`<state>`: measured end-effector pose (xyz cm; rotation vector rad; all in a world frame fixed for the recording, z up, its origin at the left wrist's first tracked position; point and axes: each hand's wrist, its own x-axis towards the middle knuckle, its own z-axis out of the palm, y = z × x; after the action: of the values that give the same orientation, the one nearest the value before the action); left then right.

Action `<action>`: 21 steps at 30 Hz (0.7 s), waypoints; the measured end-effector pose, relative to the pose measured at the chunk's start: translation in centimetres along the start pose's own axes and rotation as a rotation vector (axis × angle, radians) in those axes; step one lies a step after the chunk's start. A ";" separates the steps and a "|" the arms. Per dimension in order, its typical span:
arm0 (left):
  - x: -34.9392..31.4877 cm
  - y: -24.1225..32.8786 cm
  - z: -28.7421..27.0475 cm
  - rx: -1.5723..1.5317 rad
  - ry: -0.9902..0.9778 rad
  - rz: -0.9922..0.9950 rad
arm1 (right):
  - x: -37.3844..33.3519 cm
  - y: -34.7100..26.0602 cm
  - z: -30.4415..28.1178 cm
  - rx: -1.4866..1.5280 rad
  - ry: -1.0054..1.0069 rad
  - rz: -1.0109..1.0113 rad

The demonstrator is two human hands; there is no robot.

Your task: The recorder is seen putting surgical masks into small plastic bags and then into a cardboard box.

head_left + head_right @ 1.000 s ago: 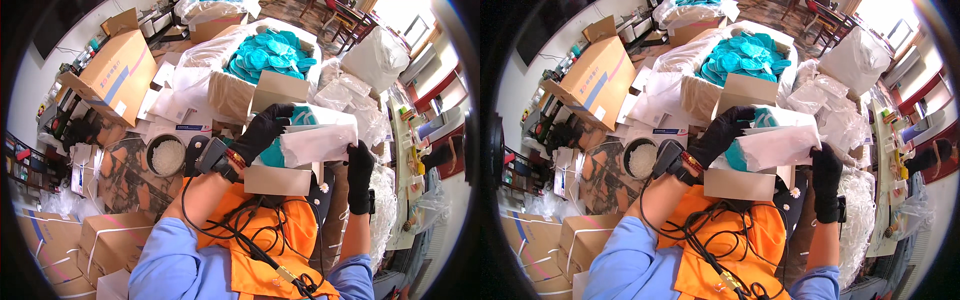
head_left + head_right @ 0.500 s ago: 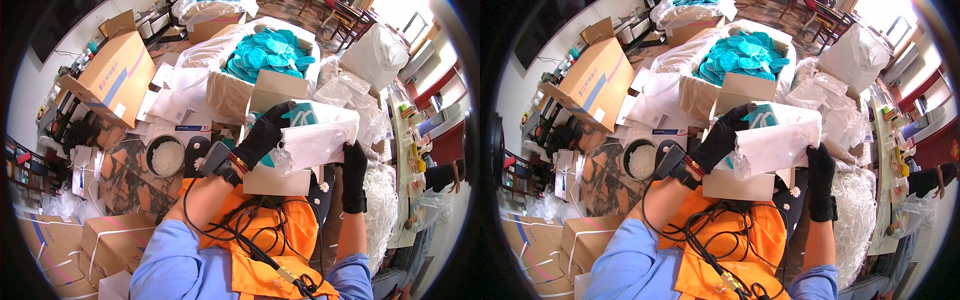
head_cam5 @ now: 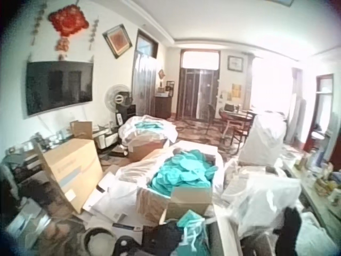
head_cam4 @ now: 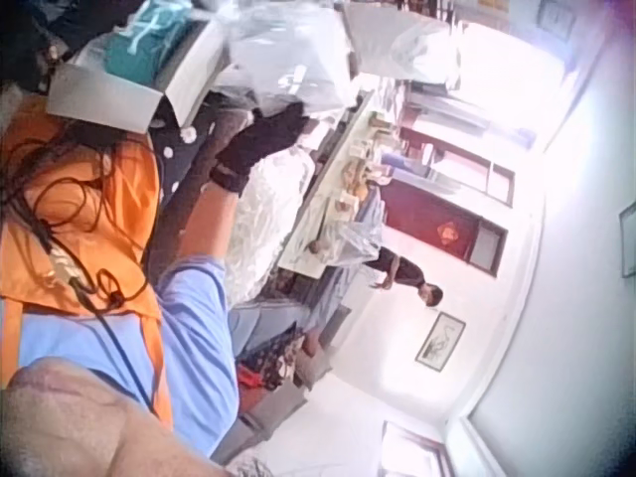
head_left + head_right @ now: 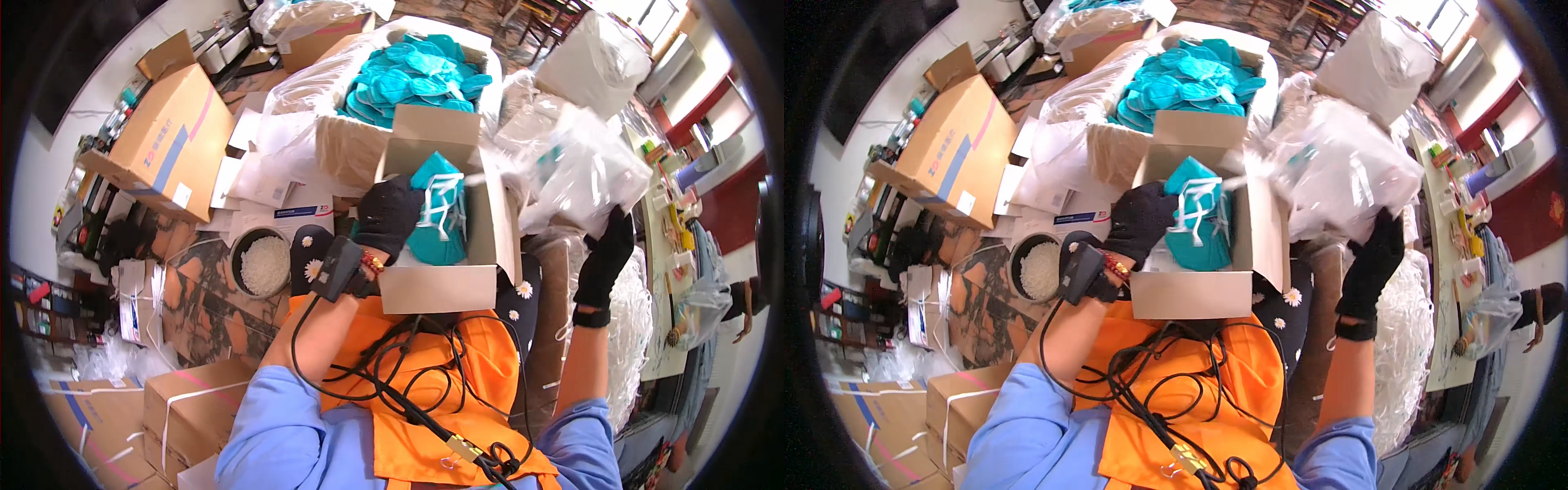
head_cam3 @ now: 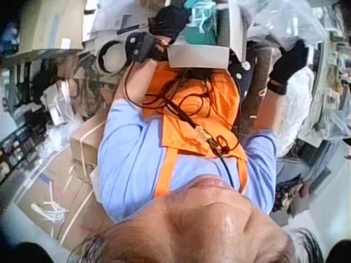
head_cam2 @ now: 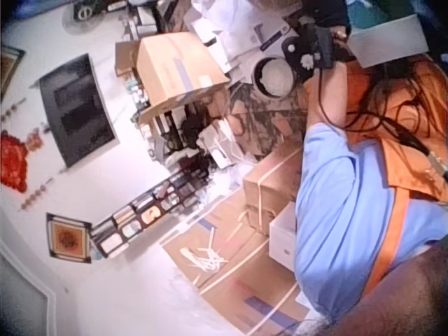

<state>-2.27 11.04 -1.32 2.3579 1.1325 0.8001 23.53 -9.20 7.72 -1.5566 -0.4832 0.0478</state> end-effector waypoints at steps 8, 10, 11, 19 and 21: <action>-0.1 1.7 -1.7 0.095 -0.262 -0.149 | 12.5 5.5 -4.3 -0.948 -0.015 -0.524; -0.2 1.9 -1.4 0.108 -0.275 -0.129 | 17.0 6.0 -3.3 -0.391 -0.111 -0.123; -0.3 1.8 -1.3 0.115 -0.283 -0.123 | 18.8 5.6 -2.2 0.144 -0.180 0.130; -1.4 1.5 -1.2 0.066 -0.234 -0.075 | 8.6 11.9 6.2 -1.126 -0.432 -0.335; -1.3 1.5 -1.0 0.074 -0.212 -0.011 | 5.9 11.2 7.9 -1.261 -0.438 -0.165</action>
<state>-2.70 9.25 -0.14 2.4264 1.1007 0.4971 29.30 0.52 -1.91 -2.7474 -1.1116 -0.0613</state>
